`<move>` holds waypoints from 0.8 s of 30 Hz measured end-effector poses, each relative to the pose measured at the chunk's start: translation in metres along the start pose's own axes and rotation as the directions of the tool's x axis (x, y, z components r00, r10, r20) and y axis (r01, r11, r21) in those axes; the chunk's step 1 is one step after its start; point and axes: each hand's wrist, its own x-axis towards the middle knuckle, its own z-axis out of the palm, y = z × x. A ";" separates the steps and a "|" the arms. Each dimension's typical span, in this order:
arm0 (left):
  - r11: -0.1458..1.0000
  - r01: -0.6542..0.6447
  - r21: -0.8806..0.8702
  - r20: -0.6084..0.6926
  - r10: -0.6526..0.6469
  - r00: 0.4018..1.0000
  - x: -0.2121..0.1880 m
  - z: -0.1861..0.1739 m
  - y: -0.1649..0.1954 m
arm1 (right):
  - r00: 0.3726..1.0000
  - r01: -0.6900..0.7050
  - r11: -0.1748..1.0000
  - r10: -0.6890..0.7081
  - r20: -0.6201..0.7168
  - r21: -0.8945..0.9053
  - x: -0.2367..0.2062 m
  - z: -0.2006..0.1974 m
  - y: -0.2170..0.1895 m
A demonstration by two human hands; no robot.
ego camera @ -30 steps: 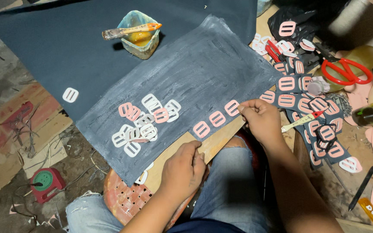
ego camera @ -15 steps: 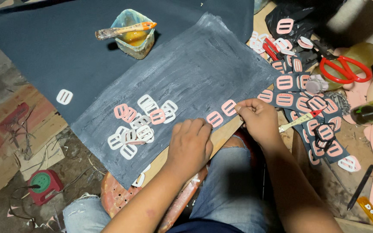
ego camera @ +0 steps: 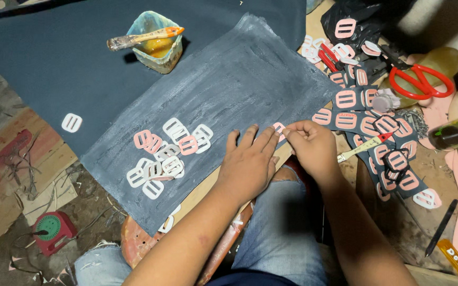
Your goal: The person applies yellow adhesive with a brush to small white rectangular labels and places them onto a dark gray sheet. They repeatedly dip the brush into a small container, coat each label, and arrange them in rows on the sheet.
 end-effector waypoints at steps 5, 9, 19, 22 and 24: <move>0.999 0.011 0.031 0.038 -0.012 0.999 -0.002 0.001 0.001 | 0.995 0.065 0.996 -0.069 -0.069 -0.053 -0.006 0.005 0.003; 0.999 0.050 0.011 0.083 -0.051 0.995 -0.002 0.003 0.005 | 0.890 0.373 0.830 -0.446 -0.091 -0.415 -0.012 0.004 0.010; 0.994 -0.042 -0.097 -0.075 0.034 0.997 -0.054 -0.019 0.028 | 0.855 0.476 0.797 -0.519 -0.019 -0.372 -0.024 -0.005 0.011; 0.976 -0.062 -0.208 -0.138 0.034 0.990 -0.101 -0.037 0.031 | 0.881 0.421 0.845 -0.467 -0.072 -0.331 -0.039 0.001 0.003; 0.972 0.007 -0.237 -0.207 -0.057 0.977 -0.130 -0.046 0.028 | 0.831 0.506 0.783 -0.555 -0.037 -0.361 -0.050 0.010 -0.004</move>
